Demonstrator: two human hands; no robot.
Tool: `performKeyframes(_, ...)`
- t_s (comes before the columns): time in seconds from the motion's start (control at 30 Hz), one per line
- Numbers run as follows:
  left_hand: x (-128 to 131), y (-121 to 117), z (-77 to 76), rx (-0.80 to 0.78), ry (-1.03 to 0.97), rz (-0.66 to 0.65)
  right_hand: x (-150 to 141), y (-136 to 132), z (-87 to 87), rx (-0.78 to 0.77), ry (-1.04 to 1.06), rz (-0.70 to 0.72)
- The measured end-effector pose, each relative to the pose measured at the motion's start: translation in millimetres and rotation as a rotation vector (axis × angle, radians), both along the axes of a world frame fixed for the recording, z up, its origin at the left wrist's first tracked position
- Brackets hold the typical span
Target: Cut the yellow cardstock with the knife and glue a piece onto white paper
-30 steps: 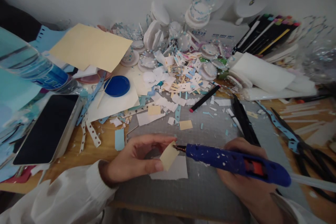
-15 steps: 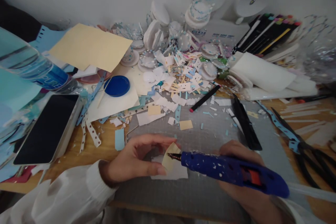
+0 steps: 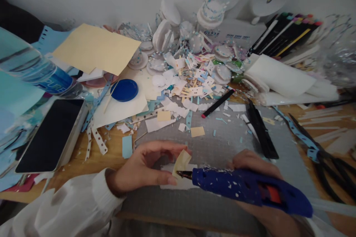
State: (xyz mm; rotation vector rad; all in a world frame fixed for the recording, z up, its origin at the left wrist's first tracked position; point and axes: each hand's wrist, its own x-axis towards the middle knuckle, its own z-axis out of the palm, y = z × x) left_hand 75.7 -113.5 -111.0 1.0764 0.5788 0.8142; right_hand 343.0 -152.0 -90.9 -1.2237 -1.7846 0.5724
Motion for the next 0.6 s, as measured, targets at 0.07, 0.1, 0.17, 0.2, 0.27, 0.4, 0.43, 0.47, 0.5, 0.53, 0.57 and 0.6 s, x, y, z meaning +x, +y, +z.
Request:
performKeyframes(0.07, 0.1, -0.2, -0.1, -0.01, -0.005, -0.002, 2.2, 0.7, -5.3, 0.031, 0.026, 0.101)
performKeyframes(0.1, 0.2, -0.3, -0.2, -0.01, -0.01, -0.005, 2.9, 1.0, -7.4, 0.041, 0.039, 0.12)
performKeyframes(0.17, 0.2, -0.2, -0.4, -0.005, -0.018, -0.01, 3.7, 1.3, -9.4, 0.019, 0.05, 0.114)
performKeyframes(0.2, 0.2, -0.2, -0.4, -0.003, -0.021, -0.011, 3.8, 1.2, -9.3, 0.002, 0.051, 0.123)
performKeyframes(0.27, -0.1, 0.0, -0.5, -0.005, -0.025, -0.018, 3.8, 0.5, -7.7, -0.005, 0.063, 0.143)
performKeyframes(0.4, -1.3, 0.2, -0.9, 0.005, -0.022, -0.029, 5.5, -1.5, -4.4, -0.013, 0.052, 0.136)
performKeyframes(0.43, -1.6, 0.3, -1.1, 0.009, -0.019, -0.028, 6.5, -1.7, -4.6, -0.013, 0.034, 0.135)
performKeyframes(0.47, -1.8, 0.5, -1.4, 0.011, -0.016, -0.025, 7.8, -1.8, -5.4, -0.009, 0.012, 0.138)
performKeyframes(0.5, -1.9, 0.6, -1.7, 0.013, -0.016, -0.022, 9.3, -1.9, -6.7, 0.006, -0.006, 0.144)
performKeyframes(0.53, -1.9, 0.8, -2.1, 0.013, -0.017, -0.019, 11.1, -2.0, -8.4, 0.02, -0.022, 0.142)
performKeyframes(0.57, -1.9, 0.9, -2.5, 0.013, -0.021, -0.015, 12.8, -2.2, -10.4, 0.024, -0.041, 0.14)
performKeyframes(0.6, -1.7, 1.0, -2.9, 0.013, -0.027, -0.01, 14.6, -2.7, -12.5, 0.012, -0.065, 0.132)
